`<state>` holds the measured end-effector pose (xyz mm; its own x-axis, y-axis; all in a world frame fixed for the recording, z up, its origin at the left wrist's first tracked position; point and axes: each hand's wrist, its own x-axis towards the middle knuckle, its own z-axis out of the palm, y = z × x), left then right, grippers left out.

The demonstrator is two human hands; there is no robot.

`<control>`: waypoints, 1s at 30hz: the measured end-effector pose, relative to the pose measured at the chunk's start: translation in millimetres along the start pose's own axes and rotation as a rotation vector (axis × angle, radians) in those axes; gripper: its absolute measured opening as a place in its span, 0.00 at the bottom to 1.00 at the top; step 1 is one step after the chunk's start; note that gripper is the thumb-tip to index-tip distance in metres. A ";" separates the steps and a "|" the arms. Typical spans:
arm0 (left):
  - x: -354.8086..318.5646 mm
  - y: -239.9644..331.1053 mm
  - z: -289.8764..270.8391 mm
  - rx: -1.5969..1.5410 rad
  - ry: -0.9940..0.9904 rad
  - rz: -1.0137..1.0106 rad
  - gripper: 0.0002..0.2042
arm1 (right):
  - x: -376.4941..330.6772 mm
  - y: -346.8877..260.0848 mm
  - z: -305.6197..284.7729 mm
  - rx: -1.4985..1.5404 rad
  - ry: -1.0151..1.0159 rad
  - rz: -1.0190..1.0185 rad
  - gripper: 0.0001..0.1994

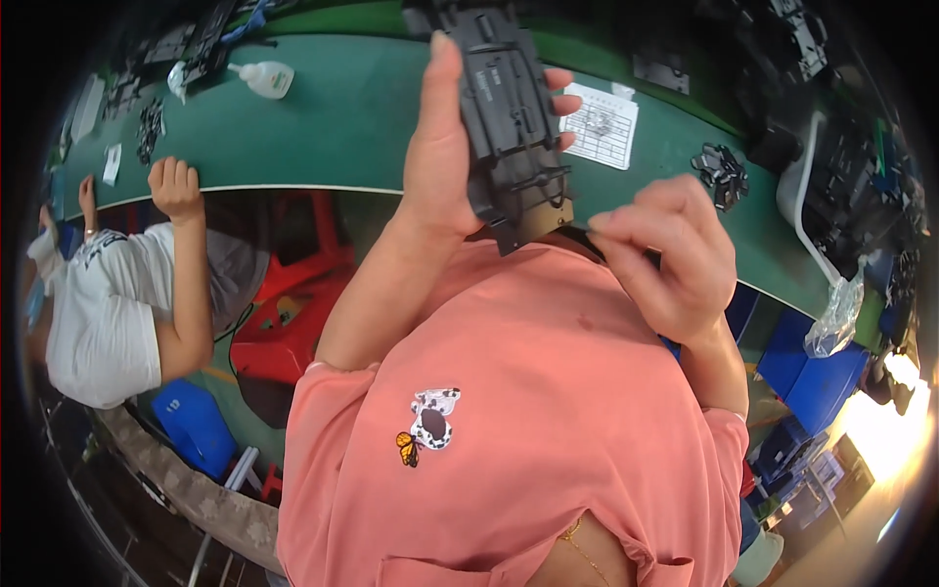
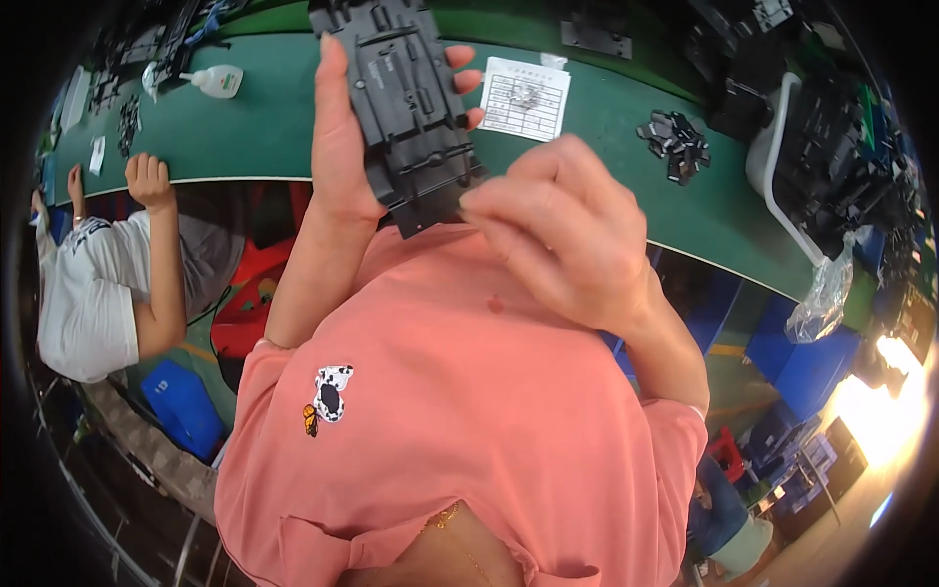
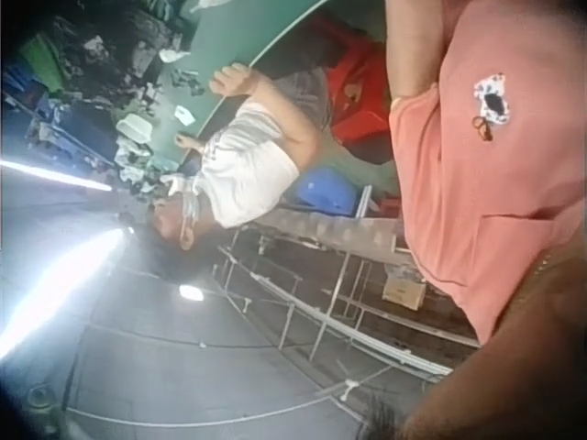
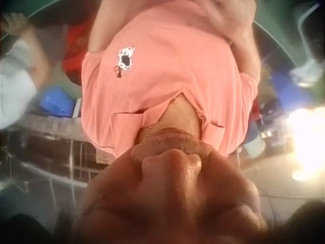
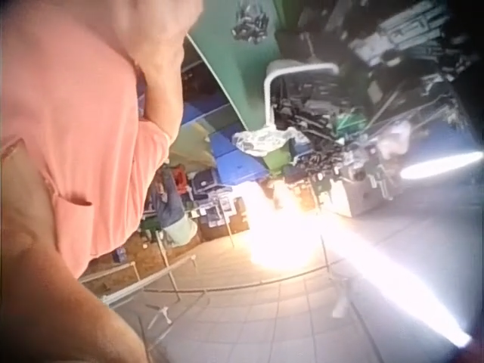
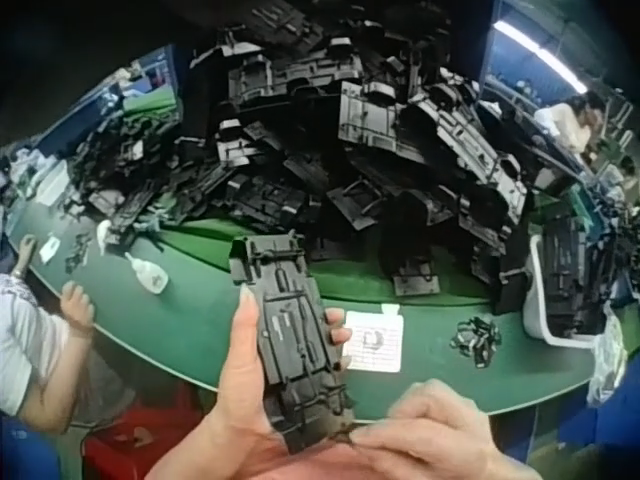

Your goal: The person assembles toy car chassis by picking up plastic chassis bases, dipping small plastic components onto an adhesive pad, attaching the components to the chassis bases by hand, and placing the finished parts aside.

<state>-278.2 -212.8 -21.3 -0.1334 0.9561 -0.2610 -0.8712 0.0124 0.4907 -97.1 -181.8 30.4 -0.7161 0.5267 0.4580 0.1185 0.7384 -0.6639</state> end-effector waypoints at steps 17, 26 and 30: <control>-14.8 10.2 29.0 0.082 0.207 -0.194 0.34 | -3.3 8.8 28.9 -0.141 -0.067 -0.404 0.17; -13.4 9.6 24.8 -0.010 0.168 -0.196 0.32 | -4.7 11.1 29.1 -0.143 -0.087 -0.395 0.18; -15.8 8.7 26.9 0.013 0.163 -0.180 0.32 | -5.0 10.7 28.6 -0.151 -0.096 -0.406 0.17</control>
<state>-271.0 -220.0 9.5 -0.0515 0.8781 -0.4756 -0.8817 0.1837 0.4346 -111.9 -188.6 4.1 -0.7848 0.1450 0.6026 -0.0917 0.9344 -0.3443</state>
